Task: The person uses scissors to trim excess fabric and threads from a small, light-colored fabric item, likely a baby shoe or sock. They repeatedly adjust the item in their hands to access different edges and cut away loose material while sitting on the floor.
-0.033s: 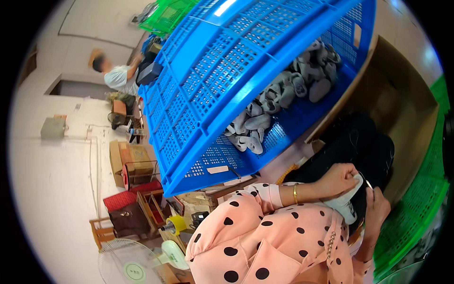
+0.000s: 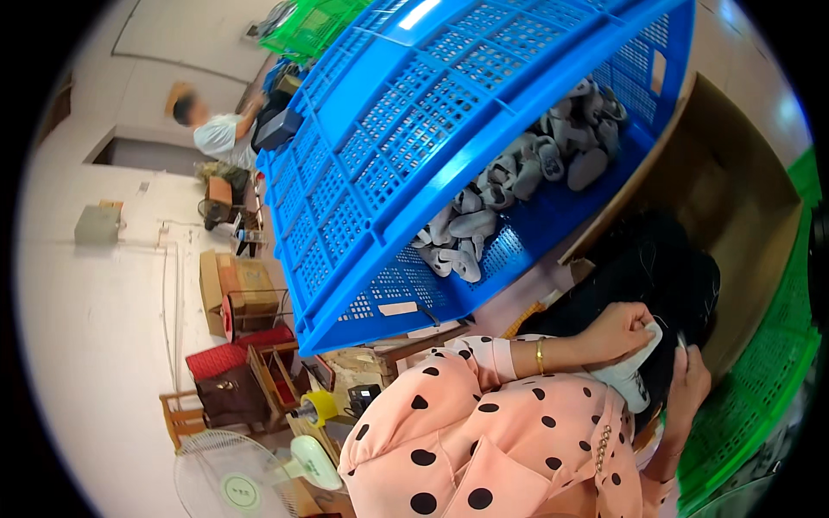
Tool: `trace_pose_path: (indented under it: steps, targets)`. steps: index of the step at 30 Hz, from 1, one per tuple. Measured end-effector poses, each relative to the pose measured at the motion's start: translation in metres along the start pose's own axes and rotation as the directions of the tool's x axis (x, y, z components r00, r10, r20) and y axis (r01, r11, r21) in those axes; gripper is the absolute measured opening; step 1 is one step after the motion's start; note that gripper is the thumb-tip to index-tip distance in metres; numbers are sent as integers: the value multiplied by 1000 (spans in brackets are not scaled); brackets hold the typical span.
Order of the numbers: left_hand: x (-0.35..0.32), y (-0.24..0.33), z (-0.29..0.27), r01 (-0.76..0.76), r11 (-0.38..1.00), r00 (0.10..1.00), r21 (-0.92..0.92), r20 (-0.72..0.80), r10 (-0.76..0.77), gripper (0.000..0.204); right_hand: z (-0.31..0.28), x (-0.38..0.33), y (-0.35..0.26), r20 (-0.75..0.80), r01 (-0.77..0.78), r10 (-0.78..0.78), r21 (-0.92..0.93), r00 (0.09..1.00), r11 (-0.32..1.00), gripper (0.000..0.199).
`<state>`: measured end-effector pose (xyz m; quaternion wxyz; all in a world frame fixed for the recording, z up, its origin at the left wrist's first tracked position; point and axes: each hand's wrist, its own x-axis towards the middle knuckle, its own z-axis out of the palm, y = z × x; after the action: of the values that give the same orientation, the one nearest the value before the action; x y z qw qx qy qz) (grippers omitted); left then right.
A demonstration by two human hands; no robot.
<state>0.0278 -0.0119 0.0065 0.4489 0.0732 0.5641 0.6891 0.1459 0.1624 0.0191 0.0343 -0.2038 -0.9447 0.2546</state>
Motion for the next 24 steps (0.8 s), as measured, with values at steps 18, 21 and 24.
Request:
trace_pose_path:
  steps: [18, 21, 24]
  targets:
    - [5, 14, -8, 157, 986, 987, 48, 30, -159, 19, -6, 23, 6, -163, -105, 118, 82, 980, 991, 32]
    - [4, 14, -7, 176, 984, 983, 13, 56, -176, 19, -17, 2, -9, -57, -18, 21, 53, 998, 998, 41]
    - [2, 9, -11, 151, 988, 986, 28, 62, -152, 18, -12, -8, -13, -41, 104, -107, -69, 993, 992, 46]
